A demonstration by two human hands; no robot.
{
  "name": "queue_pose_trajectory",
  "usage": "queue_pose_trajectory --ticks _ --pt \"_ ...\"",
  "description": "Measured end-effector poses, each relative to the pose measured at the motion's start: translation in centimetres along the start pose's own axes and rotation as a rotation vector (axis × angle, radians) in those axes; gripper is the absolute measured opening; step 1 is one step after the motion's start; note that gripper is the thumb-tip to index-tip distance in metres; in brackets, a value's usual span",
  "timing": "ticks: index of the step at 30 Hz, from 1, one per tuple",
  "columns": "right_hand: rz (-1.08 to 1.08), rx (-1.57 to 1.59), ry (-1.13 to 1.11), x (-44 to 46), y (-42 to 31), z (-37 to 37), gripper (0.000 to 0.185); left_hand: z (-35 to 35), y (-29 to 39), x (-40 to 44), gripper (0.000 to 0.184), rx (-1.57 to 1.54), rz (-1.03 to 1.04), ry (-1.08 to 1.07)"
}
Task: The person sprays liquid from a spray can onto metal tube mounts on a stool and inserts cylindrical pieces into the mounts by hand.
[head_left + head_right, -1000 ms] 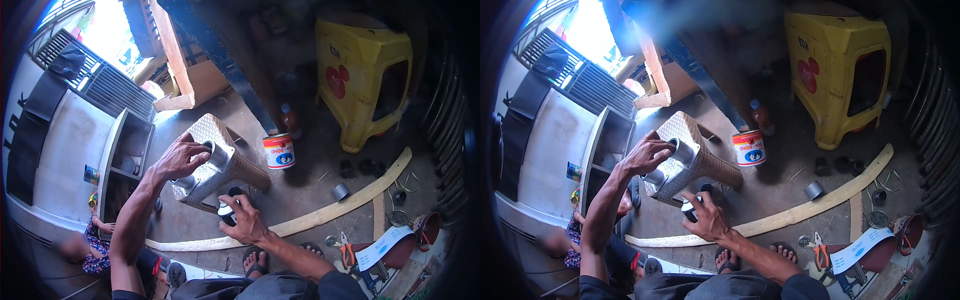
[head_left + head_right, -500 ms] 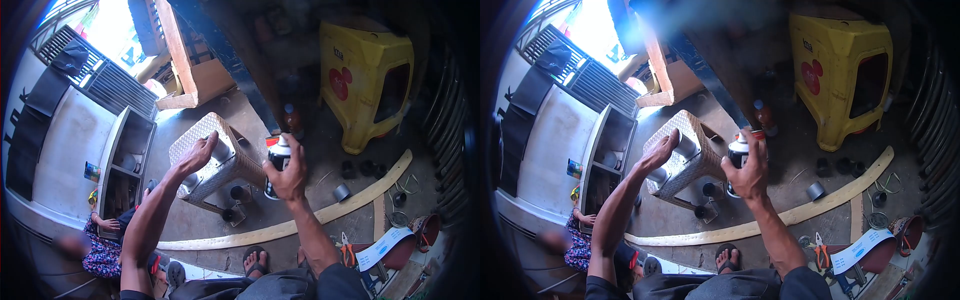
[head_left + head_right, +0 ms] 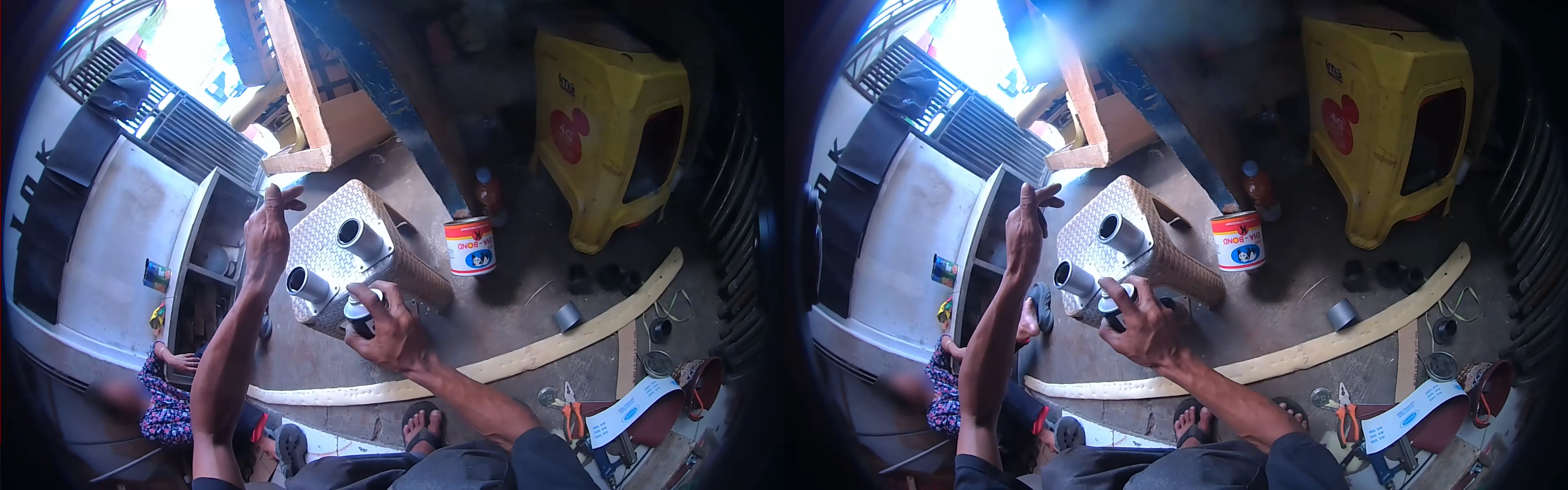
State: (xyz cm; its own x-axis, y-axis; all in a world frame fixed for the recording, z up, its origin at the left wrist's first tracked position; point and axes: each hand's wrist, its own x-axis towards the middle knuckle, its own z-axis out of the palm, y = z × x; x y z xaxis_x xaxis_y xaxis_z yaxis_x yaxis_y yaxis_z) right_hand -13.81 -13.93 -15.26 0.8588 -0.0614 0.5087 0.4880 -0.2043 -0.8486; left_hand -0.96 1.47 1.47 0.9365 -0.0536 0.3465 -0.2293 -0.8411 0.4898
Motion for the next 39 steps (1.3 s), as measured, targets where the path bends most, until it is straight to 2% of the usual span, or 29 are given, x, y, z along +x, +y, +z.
queue_pose_trajectory --ticks 2,6,8,10,11,13,14,16,17,20,21,22,24,26,30,31,32,34,36,39 --pt "-0.025 -0.009 -0.003 0.2 0.0 0.1 0.07 0.0 0.4 -0.3 0.08 0.012 0.016 -0.003" --pt "0.049 -0.032 0.133 2.4 2.6 -0.5 0.069 0.9 0.5 -0.7 0.079 -0.002 0.057 -0.04" --pt "-0.024 -0.107 0.422 3.8 3.8 -2.0 0.074 1.5 0.6 -0.9 0.078 -0.014 0.035 -0.147" --pt "-0.047 -0.124 0.508 4.4 3.6 -4.3 0.075 2.7 0.8 -1.1 0.079 0.01 -0.018 -0.208" --pt "0.018 -0.047 0.508 4.3 3.6 -5.0 0.075 3.5 0.1 -0.9 0.079 0.083 -0.005 -0.228" --pt "0.014 -0.058 0.533 4.1 3.8 -6.1 0.075 4.6 0.5 -0.9 0.079 0.162 0.065 -0.302" --pt "0.012 -0.042 0.544 3.8 3.9 -6.3 0.074 5.1 0.9 -1.0 0.081 0.305 0.044 -0.321" --pt "0.026 -0.047 0.524 3.0 4.0 -6.5 0.074 6.2 1.9 -1.3 0.085 0.368 0.046 -0.355" --pt "0.044 -0.048 0.503 2.4 4.1 -6.7 0.075 7.1 0.6 0.0 0.089 0.46 -0.134 -0.466" --pt "0.104 -0.034 0.413 0.7 3.0 -6.3 0.076 7.0 -0.7 0.8 0.092 0.345 -0.063 -0.556" --pt "0.137 0.008 0.352 0.0 2.8 -5.9 0.076 7.4 -2.0 0.6 0.093 0.245 -0.027 -0.493" --pt "0.072 -0.041 0.324 -0.5 2.7 -5.2 0.074 7.2 -1.4 0.1 0.093 0.248 -0.027 -0.497" --pt "0.037 0.013 0.201 -1.7 1.6 -4.1 0.071 6.4 0.4 -0.6 0.09 0.249 -0.109 -0.409" --pt "0.023 0.024 0.019 -3.0 1.3 -2.3 0.07 5.7 1.8 -0.8 0.086 0.256 -0.113 -0.427" --pt "-0.095 -0.034 -0.024 -2.6 0.5 -0.9 0.068 5.0 0.0 -0.3 0.083 0.219 -0.073 -0.309" --pt "-0.009 -0.034 -0.042 -2.0 0.5 -1.0 0.068 4.7 -0.4 -0.2 0.082 0.195 -0.043 -0.242" --pt "-0.013 -0.031 -0.045 -1.0 1.0 -1.2 0.068 4.4 -0.8 -0.1 0.081 0.17 -0.012 -0.176" --pt "-0.02 -0.072 0.28 1.7 2.8 -1.9 0.069 2.9 1.5 -0.7 0.08 0.121 0.042 -0.038" --pt "-0.041 -0.13 0.425 4.1 4.0 -3.7 0.07 1.7 0.9 -0.2 0.079 0.095 0.084 0.029" --pt "-0.034 -0.116 0.441 6.3 4.5 -6.4 0.07 1.0 1.0 -0.4 0.078 0.089 0.085 0.069"
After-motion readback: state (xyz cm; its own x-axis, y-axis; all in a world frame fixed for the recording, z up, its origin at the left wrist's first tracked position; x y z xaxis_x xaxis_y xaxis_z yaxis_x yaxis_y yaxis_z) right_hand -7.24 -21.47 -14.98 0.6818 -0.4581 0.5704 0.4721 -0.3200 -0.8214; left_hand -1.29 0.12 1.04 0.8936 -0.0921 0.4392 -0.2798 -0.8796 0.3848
